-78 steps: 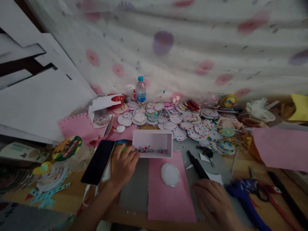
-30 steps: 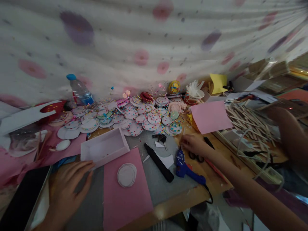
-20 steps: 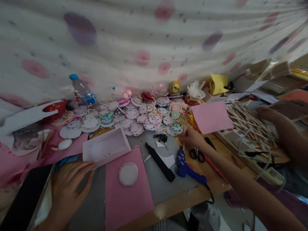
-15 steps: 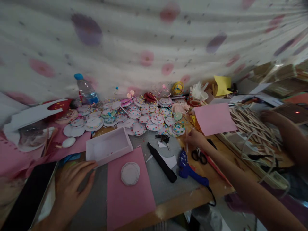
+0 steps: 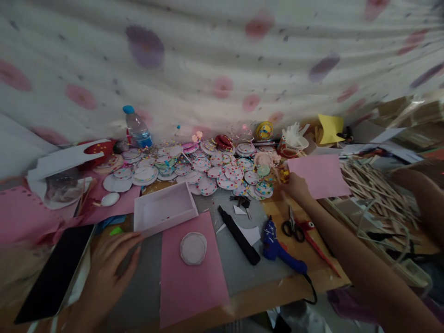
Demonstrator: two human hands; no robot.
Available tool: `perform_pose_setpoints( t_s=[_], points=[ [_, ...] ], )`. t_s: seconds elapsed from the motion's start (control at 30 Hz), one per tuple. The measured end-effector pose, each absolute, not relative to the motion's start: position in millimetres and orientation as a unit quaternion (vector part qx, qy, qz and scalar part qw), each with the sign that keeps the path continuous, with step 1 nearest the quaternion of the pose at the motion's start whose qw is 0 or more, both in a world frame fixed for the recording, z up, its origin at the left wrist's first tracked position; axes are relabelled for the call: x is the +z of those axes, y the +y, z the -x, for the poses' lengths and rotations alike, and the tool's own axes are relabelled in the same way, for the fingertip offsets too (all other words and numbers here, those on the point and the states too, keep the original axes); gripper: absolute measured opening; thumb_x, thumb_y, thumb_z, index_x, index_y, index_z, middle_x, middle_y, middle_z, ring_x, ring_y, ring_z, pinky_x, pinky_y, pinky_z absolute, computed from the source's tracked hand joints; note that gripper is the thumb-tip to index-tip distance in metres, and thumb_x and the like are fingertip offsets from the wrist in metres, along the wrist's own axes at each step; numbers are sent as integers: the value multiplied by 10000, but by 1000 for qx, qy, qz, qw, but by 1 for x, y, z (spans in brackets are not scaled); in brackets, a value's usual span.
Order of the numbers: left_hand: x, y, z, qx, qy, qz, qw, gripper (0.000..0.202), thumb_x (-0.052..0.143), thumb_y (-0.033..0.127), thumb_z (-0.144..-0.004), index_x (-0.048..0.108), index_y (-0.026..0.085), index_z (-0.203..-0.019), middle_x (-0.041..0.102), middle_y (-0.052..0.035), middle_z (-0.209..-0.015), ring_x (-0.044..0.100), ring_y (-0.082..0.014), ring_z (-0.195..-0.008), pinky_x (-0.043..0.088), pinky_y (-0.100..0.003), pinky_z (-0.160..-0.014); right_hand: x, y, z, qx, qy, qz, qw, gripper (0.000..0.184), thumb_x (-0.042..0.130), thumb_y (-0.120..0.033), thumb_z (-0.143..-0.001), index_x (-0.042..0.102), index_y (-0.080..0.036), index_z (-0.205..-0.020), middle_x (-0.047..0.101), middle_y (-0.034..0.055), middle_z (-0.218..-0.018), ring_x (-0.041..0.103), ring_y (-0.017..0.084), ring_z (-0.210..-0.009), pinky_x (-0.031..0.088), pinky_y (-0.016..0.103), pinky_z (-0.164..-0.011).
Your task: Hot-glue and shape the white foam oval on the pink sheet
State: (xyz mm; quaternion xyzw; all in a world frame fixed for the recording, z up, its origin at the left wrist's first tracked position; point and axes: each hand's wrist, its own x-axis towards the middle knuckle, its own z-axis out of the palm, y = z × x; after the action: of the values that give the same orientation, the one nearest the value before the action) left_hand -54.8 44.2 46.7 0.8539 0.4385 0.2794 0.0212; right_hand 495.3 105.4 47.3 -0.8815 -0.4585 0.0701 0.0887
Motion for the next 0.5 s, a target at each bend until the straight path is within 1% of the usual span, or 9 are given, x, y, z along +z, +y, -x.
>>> perform_pose_setpoints(
  t_s=[0.07,0.13,0.2,0.27,0.33,0.37,0.43,0.5],
  points=[
    [50,40,58,277,447,-850,20,228,502,305,-941,602,276,-1144,649,-63,-1125,597,-287,-1056,456,-492,-920,57,100,-492,66,-478,866,127,333,519,-270,-909,602,-19,-1111,686,246,-1045,664,245,-928,407,284,-712],
    [51,37,63,276,458,-845,21,236,499,312,-941,597,281,-1154,648,-57,-1139,599,-286,-1068,461,-487,-927,68,84,-491,64,-497,850,164,331,452,-277,-939,589,-43,-1129,687,212,-1067,664,194,-903,422,269,-745],
    [50,36,67,273,471,-839,22,241,497,333,-942,596,291,-1157,647,-45,-1142,599,-283,-1071,468,-478,-929,76,57,-491,57,-508,839,188,320,440,-287,-940,586,-76,-1131,690,194,-1050,661,171,-850,438,266,-750],
    [48,36,71,266,482,-835,28,246,489,347,-944,597,295,-1159,643,-41,-1148,592,-283,-1081,468,-473,-935,78,25,-497,36,-514,832,205,298,458,-304,-929,597,-113,-1110,695,190,-1002,657,186,-842,453,286,-753],
    [48,35,73,264,485,-833,35,248,482,334,-946,600,285,-1158,640,-47,-1157,586,-284,-1094,456,-476,-954,75,-6,-508,10,-513,828,225,268,508,-364,-892,616,-153,-1016,704,158,-903,667,206,-806,466,306,-720],
    [48,35,74,263,485,-833,37,247,487,319,-943,598,273,-1159,639,-53,-1161,585,-285,-1100,447,-481,-969,71,-20,-514,2,-506,833,225,282,532,-426,-859,621,-173,-948,703,134,-839,668,214,-756,468,316,-679],
    [51,34,75,263,485,-834,33,239,499,283,-937,596,248,-1152,638,-66,-1157,586,-288,-1105,434,-496,-993,62,-43,-527,-12,-485,849,210,375,536,-570,-787,618,-207,-834,668,79,-685,641,222,-617,447,328,-582],
    [55,32,75,264,484,-834,22,231,511,265,-931,594,230,-1144,636,-75,-1152,588,-294,-1099,436,-512,-996,51,-60,-536,-3,-483,858,177,445,493,-656,-743,621,-231,-770,613,47,-573,592,224,-511,407,331,-511]
  ],
)
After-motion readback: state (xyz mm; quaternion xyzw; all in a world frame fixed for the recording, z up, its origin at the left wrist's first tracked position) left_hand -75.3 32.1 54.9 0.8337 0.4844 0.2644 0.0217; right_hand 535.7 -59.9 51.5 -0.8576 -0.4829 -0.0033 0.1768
